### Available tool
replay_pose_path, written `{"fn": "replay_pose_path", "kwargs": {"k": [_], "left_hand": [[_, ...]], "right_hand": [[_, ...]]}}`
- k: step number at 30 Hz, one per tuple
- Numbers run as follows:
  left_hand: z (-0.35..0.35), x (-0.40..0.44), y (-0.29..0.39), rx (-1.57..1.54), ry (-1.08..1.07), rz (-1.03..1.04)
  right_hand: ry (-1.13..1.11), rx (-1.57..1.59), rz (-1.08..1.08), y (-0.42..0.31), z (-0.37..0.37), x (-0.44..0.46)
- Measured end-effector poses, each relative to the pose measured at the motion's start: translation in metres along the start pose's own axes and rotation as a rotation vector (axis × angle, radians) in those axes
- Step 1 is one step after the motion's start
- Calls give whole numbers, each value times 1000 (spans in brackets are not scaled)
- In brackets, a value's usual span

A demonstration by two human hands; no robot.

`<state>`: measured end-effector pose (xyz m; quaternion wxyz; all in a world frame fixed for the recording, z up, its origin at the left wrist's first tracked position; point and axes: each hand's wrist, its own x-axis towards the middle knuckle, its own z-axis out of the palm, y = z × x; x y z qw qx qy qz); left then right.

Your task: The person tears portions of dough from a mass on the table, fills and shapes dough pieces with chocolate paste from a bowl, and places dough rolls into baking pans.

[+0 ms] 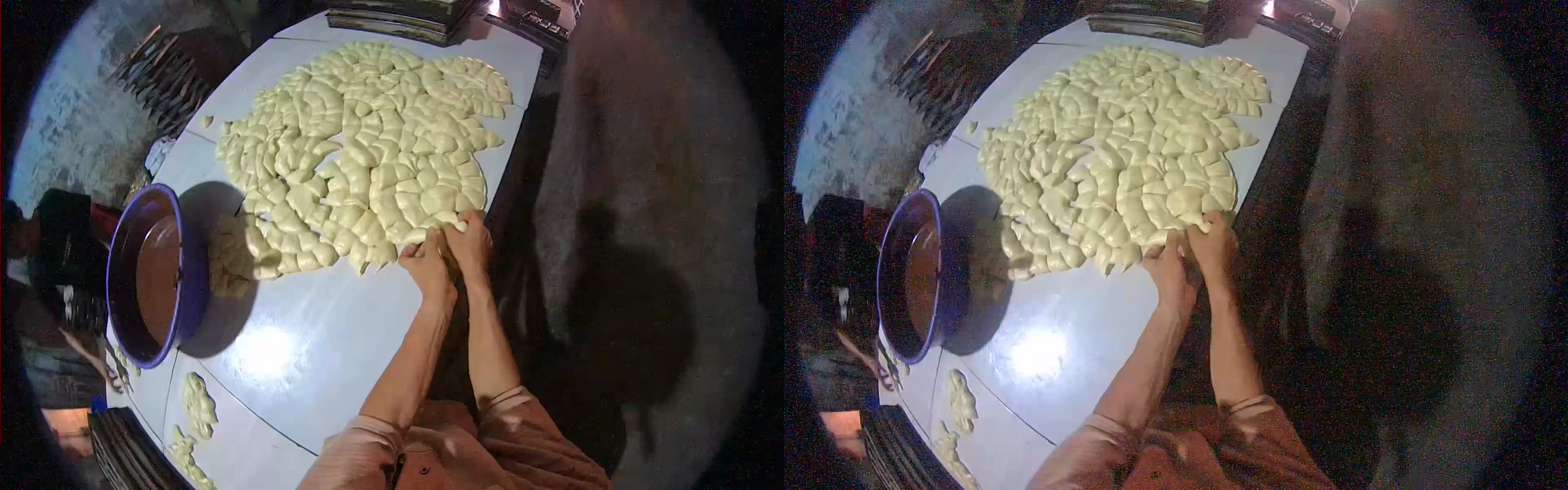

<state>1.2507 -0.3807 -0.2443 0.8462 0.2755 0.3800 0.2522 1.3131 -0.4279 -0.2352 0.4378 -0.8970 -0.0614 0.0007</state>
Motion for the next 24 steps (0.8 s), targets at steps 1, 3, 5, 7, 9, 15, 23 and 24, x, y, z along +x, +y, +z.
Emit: {"fn": "replay_pose_path", "kwargs": {"k": [1, 3, 5, 7, 9, 15, 23, 24], "left_hand": [[0, 4, 0, 15, 21, -21], [9, -10, 10, 31, 103, -10], [-2, -15, 16, 38, 11, -91], [-13, -23, 18, 7, -29, -118], [-36, -44, 28, 30, -192, -217], [-132, -138, 87, 177, -323, -368], [-313, -247, 155, 73, -101, -39], [-340, -258, 167, 75, -44, 90]], "right_hand": [[-71, 139, 56, -5, -9, -1], [-176, 488, 163, 24, -1, 3], [-245, 651, 170, 23, -20, -15], [-294, 792, 190, 20, -33, -36], [-382, 818, 282, 27, -44, -61], [-740, 648, 133, 15, -87, -165], [-1422, 566, -73, -73, -4, -286], [-1487, 529, -106, -100, 13, -308]]}}
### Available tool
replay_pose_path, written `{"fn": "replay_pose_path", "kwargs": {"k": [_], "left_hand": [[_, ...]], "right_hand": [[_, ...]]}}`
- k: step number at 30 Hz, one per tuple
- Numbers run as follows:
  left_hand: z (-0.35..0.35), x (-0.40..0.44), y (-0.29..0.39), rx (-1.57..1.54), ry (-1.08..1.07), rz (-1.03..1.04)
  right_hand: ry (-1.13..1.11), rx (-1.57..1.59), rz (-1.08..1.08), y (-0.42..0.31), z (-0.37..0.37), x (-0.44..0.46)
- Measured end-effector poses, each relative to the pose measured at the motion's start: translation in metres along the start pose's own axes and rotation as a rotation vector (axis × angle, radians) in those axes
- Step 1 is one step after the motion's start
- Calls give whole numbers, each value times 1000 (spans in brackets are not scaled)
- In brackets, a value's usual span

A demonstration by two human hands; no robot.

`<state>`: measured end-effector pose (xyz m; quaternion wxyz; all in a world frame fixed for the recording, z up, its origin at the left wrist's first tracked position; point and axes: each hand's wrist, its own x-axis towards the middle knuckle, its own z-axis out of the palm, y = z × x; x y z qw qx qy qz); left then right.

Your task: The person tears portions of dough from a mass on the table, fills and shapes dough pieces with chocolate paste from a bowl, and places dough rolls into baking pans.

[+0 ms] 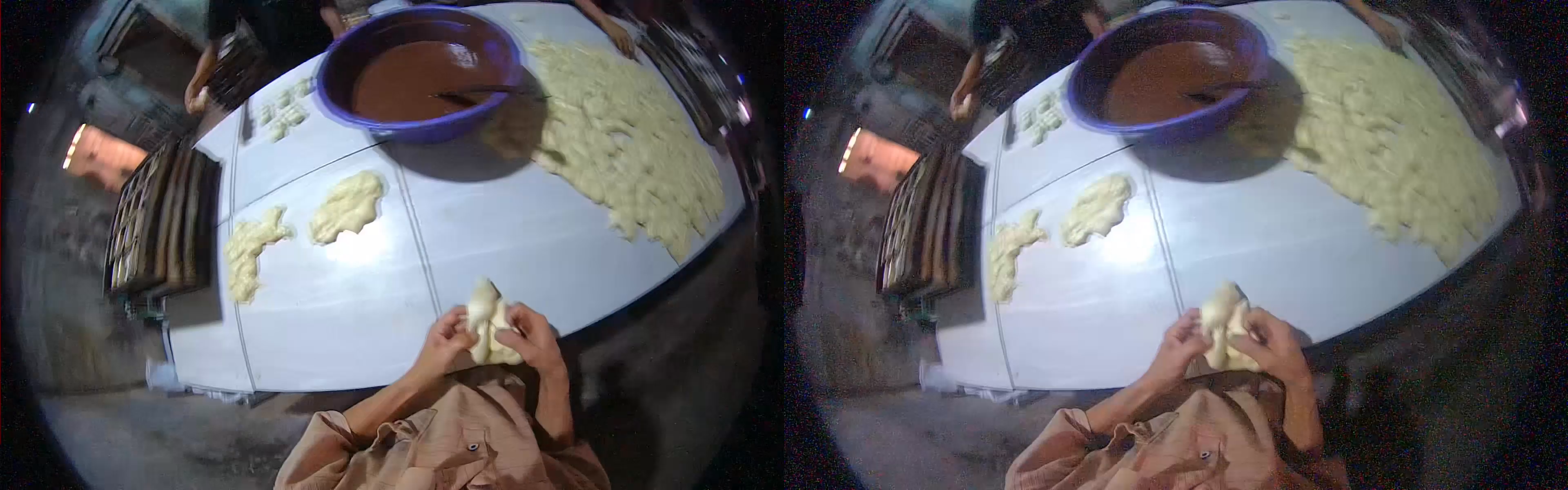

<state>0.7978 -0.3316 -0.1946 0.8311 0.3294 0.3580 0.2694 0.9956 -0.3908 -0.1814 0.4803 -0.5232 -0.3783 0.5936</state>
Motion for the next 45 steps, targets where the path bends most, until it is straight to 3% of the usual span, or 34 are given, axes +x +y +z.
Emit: {"fn": "replay_pose_path", "kwargs": {"k": [6, 8, 10, 13, 16, 18, 19, 20, 21, 22, 24, 26, 28, 30, 32, 33, 34, 35, 36, 37, 42, 45], "left_hand": [[-124, -82, 81, -31, 418, 647], [-162, -105, 95, -191, 463, 743], [-180, -117, 99, -259, 731, 574], [-222, -133, 73, -409, 793, 278], [-220, -154, 64, -362, 774, 207], [-226, -161, 57, -230, 804, 139], [-230, -165, 47, -261, 801, 179], [-206, -168, 64, -161, 843, 186], [-214, -169, 56, 32, 888, 181], [-210, -166, 57, 87, 1001, 133], [-214, -159, 46, 235, 949, 276], [-195, -145, 56, 467, 889, 316], [-185, -113, 56, 508, 677, 354], [-154, -75, 55, 579, 449, 197], [-75, -27, 60, 617, 253, 104], [-42, -2, 55, 619, 138, 52], [-15, 23, 45, 621, 37, -1], [3, 54, 27, 624, -104, 21], [20, 83, 11, 628, -238, 46], [48, 107, 4, 610, -272, 38], [157, 201, -17, 559, -229, -103], [192, 237, -40, 449, -163, -38]], "right_hand": [[-369, -83, -73, -50, 172, 120], [-484, -106, 21, -49, 221, 151], [-457, -295, -17, -3, 254, 187], [-274, -663, -151, 34, 286, 210], [-81, -913, -348, 40, 289, 197], [69, -858, -327, 49, 288, 188], [25, -903, -176, 31, 286, 181], [-10, -967, -335, 45, 276, 183], [-10, -926, -223, 67, 271, 188], [-6, -1015, -564, 77, 263, 189], [-83, -758, -298, 44, 233, 168], [-114, -689, -225, 19, 187, 149], [-10, -568, -220, 14, 127, 128], [282, -440, -293, 28, 62, 100], [557, -716, -49, -20, -8, 40], [758, -832, 25, 3, -48, 32], [930, -667, -118, 53, -96, 29], [961, -242, -90, 27, -115, 8], [1080, -422, -135, 60, -157, 1], [1084, -223, -32, 17, -162, -18], [1024, -176, 96, 4, -209, -23], [1064, -359, 98, 7, -230, -7]]}}
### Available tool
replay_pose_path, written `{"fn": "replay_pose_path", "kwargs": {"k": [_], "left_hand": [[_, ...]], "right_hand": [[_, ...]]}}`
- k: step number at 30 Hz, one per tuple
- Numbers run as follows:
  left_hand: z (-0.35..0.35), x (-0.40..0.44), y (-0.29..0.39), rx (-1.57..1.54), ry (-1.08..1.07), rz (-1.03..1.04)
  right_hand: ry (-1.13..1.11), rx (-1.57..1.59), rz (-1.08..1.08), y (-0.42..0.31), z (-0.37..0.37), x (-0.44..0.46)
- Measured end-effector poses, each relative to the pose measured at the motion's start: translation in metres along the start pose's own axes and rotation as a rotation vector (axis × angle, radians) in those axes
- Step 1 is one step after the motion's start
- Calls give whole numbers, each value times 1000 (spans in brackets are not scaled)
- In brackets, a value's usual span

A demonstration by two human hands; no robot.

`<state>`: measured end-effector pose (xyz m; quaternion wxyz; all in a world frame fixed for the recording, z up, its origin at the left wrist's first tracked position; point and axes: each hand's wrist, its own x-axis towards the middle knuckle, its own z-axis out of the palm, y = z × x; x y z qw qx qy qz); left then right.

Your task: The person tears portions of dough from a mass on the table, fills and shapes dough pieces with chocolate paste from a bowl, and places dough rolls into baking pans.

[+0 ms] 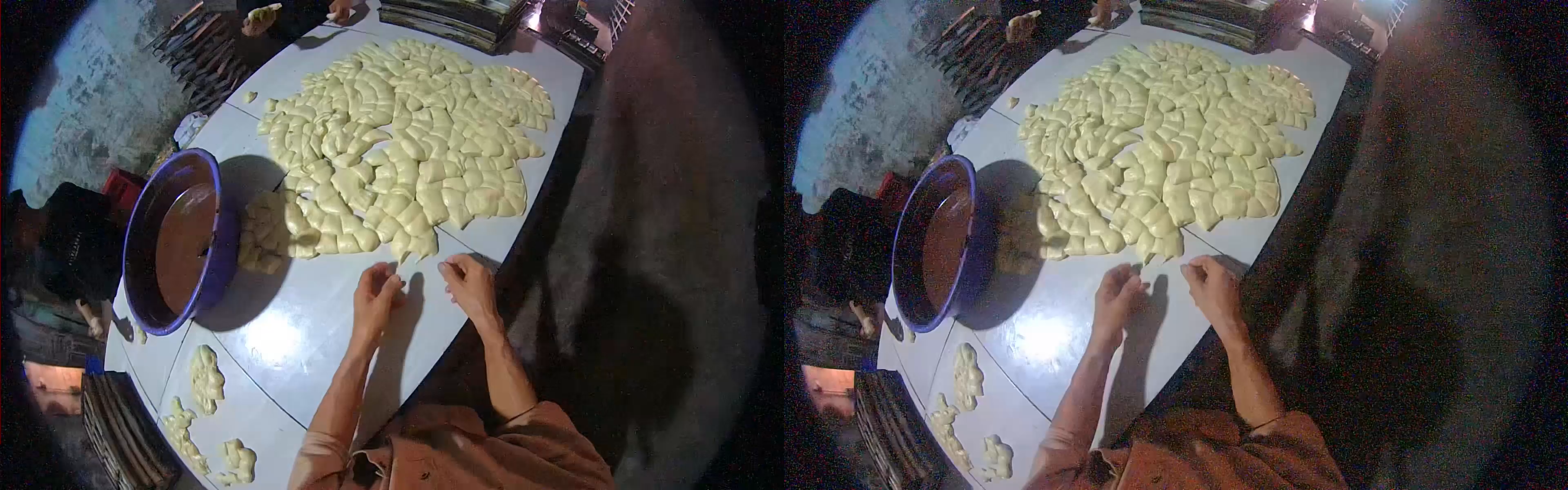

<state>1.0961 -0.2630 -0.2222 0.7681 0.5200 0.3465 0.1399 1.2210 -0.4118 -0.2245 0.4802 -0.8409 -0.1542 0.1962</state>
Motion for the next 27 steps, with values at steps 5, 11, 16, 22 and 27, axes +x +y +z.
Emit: {"fn": "replay_pose_path", "kwargs": {"k": [5, 11, 16, 22, 27], "left_hand": [[25, 25, 11, 500, 176, 416], [16, 87, 51, 1242, 267, 659], [30, 117, 66, 1501, 190, 652], [28, 150, 66, 1431, 58, 418], [33, 99, 80, 1177, -69, 412]], "right_hand": [[106, -256, -104, -33, 2, 27], [110, -317, -138, -53, 34, 40], [185, -174, -137, -44, 59, 46], [245, 196, -81, -39, 82, 60], [-58, 712, 46, -21, 44, 26]]}}
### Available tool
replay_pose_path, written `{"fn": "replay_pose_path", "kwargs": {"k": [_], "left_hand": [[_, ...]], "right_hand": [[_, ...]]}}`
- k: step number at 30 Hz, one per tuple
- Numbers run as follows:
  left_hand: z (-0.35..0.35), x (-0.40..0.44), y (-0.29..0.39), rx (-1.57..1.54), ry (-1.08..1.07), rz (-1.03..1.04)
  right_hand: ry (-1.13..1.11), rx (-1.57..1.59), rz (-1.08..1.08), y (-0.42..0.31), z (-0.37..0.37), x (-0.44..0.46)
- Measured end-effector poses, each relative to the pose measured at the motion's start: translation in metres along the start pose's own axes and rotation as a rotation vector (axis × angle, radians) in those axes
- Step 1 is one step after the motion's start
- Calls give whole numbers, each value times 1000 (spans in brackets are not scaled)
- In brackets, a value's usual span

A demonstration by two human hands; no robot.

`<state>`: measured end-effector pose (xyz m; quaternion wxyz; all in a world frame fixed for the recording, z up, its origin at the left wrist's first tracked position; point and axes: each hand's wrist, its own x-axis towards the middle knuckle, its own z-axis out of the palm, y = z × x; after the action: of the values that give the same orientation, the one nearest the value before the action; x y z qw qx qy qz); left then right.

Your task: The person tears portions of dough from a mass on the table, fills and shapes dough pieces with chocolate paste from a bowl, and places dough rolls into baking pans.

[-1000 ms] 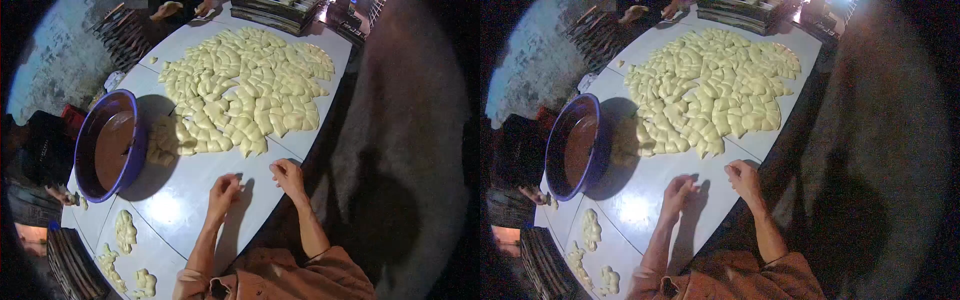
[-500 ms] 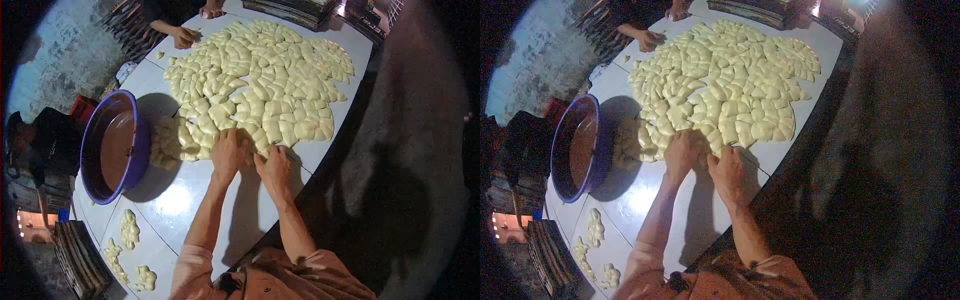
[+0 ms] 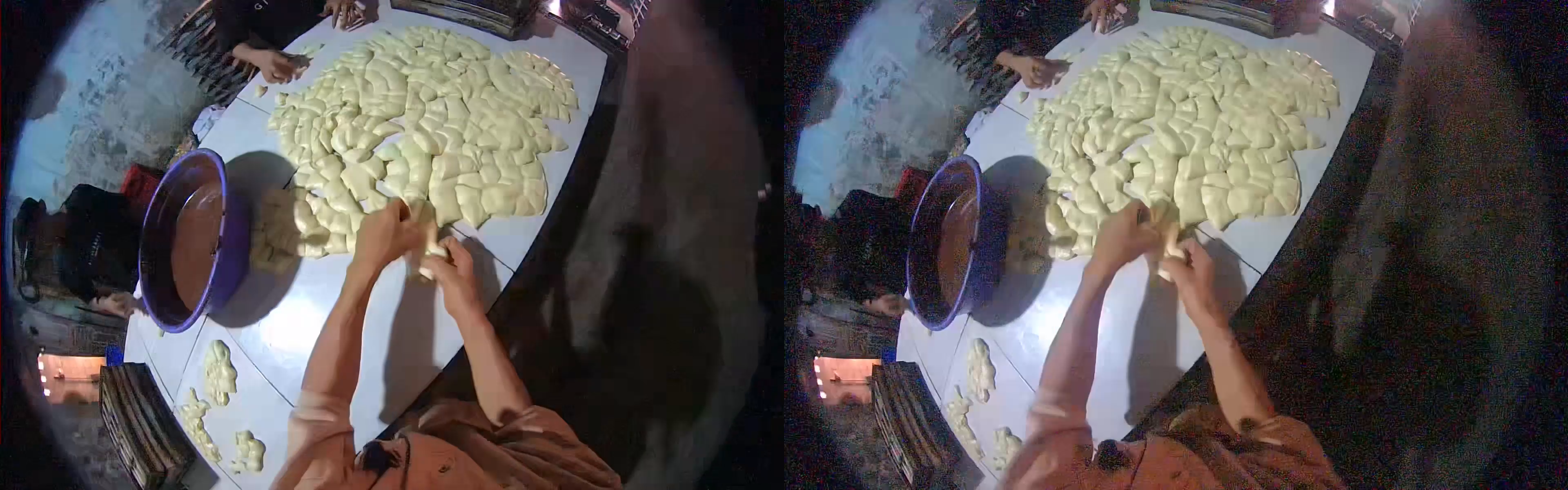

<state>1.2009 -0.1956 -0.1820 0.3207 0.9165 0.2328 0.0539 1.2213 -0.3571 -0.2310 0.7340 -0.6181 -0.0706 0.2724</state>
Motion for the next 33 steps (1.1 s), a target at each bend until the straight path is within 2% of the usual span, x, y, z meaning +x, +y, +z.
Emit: {"fn": "replay_pose_path", "kwargs": {"k": [1, 2, 4, 5, 6, 7, 8, 10, 12, 13, 14, 16, 18, 20, 21, 22, 24, 25, 26, 27, 28, 30, 31, 32, 33], "left_hand": [[-8, -16, 5, -41, -20, 46], [-15, -38, 14, -208, -26, 27], [-18, -88, 21, -335, 4, 40], [-27, -116, 27, -567, -123, -25], [-26, -143, 21, -690, -147, 7], [-25, -191, 8, -868, -144, -69], [-30, -211, 4, -961, -157, -147], [-32, -246, -30, -931, -105, -257], [-56, -272, -55, -752, 108, -187], [-80, -286, -63, -740, 98, -368], [-86, -298, -87, -741, 305, -257], [-127, -321, -97, -782, 579, -217], [-156, -350, -121, -876, 739, -357], [-165, -379, -150, -822, 828, -531], [-164, -388, -157, -801, 802, -687], [-148, -398, -178, -741, 802, -747], [-96, -430, -235, -840, 719, -737], [-104, -433, -232, -960, 765, -746], [-111, -439, -221, -1072, 753, -898], [-122, -442, -206, -909, 741, -914], [-127, -441, -205, -754, 715, -909], [-109, -452, -226, -246, 771, -776], [-113, -446, -223, -302, 787, -726], [-125, -436, -211, -353, 803, -686], [-134, -419, -198, -358, 745, -665]], "right_hand": [[-33, 62, 23, 3, -10, -12], [-69, 121, 47, 5, -21, -25], [-162, 6, 59, -9, -47, -61], [-285, 7, 54, -12, -60, -77], [-408, 11, 49, -14, -72, -94], [-562, 14, 58, -15, -66, -114], [-600, 22, 139, -25, -55, -126], [-712, -60, 195, -18, -26, -132], [-780, -103, 240, -4, 18, -133], [-857, -141, 190, 3, 46, -130], [-920, -190, 111, 7, 76, -128], [-987, -118, 103, -10, 144, -136], [-1130, -138, -28, -1, 200, -130], [-1199, -361, -7, 1, 252, -128], [-1193, -488, 196, 7, 270, -125], [-1119, -638, 174, 25, 284, -121], [-946, -933, 127, 64, 298, -115], [-844, -931, 92, 62, 300, -122], [-837, -921, -17, 89, 295, -115], [-837, -949, -67, 80, 290, -124], [-822, -985, -114, 68, 285, -131], [-662, -1004, -232, 66, 265, -133], [-613, -1020, -185, 51, 255, -133], [-533, -918, -325, 65, 235, -120], [-388, -980, -340, 46, 218, -112]]}}
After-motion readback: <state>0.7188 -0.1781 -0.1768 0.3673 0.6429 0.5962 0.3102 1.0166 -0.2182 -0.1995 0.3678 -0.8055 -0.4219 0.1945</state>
